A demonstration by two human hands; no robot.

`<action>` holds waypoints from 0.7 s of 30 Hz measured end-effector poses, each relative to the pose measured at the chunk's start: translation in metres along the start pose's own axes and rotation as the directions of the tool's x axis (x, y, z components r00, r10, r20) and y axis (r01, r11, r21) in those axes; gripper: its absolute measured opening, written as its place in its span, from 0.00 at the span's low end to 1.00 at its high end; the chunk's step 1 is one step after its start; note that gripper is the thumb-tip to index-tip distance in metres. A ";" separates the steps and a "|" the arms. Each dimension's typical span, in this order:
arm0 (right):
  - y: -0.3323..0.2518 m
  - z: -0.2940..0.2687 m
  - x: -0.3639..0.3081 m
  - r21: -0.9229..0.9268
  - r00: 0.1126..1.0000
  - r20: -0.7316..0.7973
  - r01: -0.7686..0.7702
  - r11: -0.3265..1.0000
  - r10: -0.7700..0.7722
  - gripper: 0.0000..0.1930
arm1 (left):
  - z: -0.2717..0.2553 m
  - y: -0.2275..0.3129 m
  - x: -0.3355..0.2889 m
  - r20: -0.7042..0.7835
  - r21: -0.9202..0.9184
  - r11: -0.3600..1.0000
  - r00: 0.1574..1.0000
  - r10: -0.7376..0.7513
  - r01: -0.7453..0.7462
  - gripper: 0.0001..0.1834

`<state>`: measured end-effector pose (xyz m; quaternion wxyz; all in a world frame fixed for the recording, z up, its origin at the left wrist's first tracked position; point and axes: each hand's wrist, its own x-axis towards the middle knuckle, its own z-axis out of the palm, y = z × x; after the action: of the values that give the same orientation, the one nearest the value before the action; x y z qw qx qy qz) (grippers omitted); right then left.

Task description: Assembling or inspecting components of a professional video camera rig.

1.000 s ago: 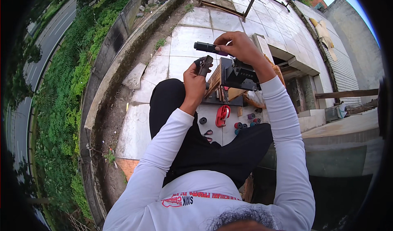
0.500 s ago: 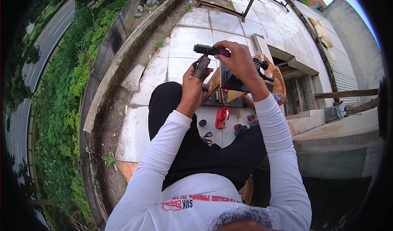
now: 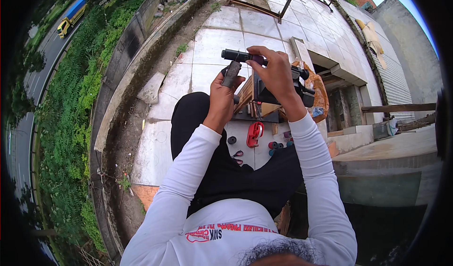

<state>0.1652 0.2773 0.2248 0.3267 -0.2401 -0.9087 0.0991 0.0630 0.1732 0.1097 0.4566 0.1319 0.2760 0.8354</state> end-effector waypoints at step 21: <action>0.001 0.014 -0.015 -0.013 0.988 -0.150 0.028 1.000 -0.029 0.07 | -0.002 -0.002 0.004 -0.022 -0.021 1.000 1.000 -0.005 0.005 0.13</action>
<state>0.1668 0.2701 0.2058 0.3940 -0.2357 -0.8855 0.0710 0.0613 0.1766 0.1064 0.4569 0.1174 0.2725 0.8386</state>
